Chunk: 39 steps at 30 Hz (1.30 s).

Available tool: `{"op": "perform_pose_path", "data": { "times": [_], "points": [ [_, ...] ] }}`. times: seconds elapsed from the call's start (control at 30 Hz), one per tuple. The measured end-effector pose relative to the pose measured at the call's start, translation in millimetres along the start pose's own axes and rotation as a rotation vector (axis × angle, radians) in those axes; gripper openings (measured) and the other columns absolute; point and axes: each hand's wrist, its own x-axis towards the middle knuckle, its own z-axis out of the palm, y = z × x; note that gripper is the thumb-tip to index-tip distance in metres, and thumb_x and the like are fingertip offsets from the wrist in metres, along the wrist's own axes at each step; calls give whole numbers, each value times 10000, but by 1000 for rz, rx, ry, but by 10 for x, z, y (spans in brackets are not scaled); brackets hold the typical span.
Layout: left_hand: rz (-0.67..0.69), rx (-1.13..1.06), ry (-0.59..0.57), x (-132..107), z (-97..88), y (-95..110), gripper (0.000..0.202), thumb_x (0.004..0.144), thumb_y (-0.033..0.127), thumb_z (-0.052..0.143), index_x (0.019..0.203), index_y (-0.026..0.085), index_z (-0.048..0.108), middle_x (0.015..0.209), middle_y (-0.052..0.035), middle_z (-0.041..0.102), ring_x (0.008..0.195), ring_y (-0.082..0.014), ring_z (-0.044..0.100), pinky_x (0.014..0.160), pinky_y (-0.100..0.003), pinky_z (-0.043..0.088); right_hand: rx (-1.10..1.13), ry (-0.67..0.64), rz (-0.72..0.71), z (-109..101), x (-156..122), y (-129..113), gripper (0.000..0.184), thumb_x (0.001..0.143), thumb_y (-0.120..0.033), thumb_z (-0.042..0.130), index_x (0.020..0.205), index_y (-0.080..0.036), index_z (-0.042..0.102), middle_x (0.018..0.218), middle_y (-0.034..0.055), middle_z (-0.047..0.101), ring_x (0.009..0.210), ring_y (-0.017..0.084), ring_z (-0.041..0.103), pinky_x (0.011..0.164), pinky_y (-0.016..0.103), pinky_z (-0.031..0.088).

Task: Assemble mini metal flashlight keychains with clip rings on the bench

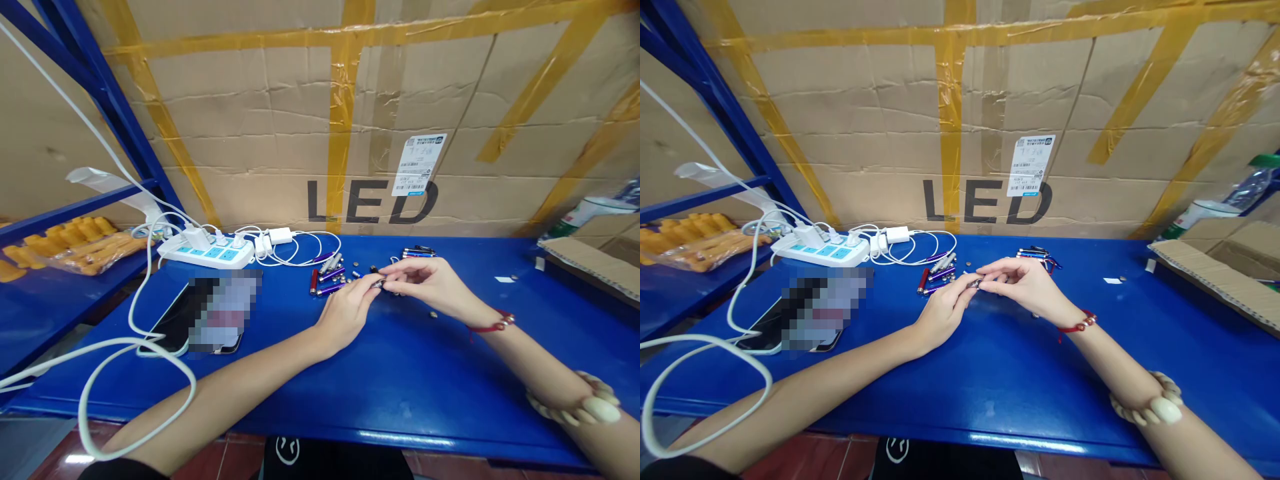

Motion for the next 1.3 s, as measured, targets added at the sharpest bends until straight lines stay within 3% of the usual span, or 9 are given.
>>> {"op": "perform_pose_path", "data": {
  "times": [0.23, 0.47, 0.7, 0.97, 1.3],
  "points": [
    [-54, 15, 16, 13, 12, -32, 304, 912, 285, 326, 1132, 194, 516, 913, -30, 626, 766, -137, 575, 732, -246, 440, -83, 18, -31, 5, -1, 52, 305, 641, -422, 714, 801, -163, 700, 693, 55, 643, 608, 140, 567, 533, 246, 464],
    [-67, -10, -7, 34, 0, -31, 329, 915, 246, 290, 1102, 156, 545, 720, -17, 574, 682, -132, 528, 725, -249, 417, -104, -53, -185, -34, 18, 51, 172, 692, -362, 688, 762, -207, 709, 814, 52, 610, 730, 144, 548, 580, 248, 442],
    [-86, -36, -92, 41, -18, 9, 285, 912, 240, 294, 1078, 188, 520, 759, -12, 553, 692, -131, 511, 690, -244, 396, -116, -117, -251, -83, 27, 24, 102, 726, -293, 658, 721, -204, 708, 783, 35, 558, 693, 116, 523, 609, 258, 430],
    [-165, -65, -123, 20, 9, -22, 265, 921, 313, 260, 1107, 208, 417, 825, -23, 531, 746, -145, 505, 679, -264, 381, -75, -132, -201, -133, 47, 109, 127, 714, -311, 667, 707, -190, 705, 782, 36, 542, 660, 105, 511, 575, 244, 433],
    [-96, -103, -156, 11, -14, -63, 143, 895, 233, 294, 943, 183, 419, 787, -20, 516, 698, -134, 487, 659, -254, 378, -59, -148, -252, -49, 45, 131, 156, 737, -289, 645, 647, -169, 688, 713, 35, 552, 657, 109, 515, 593, 244, 419]
  ]
}}
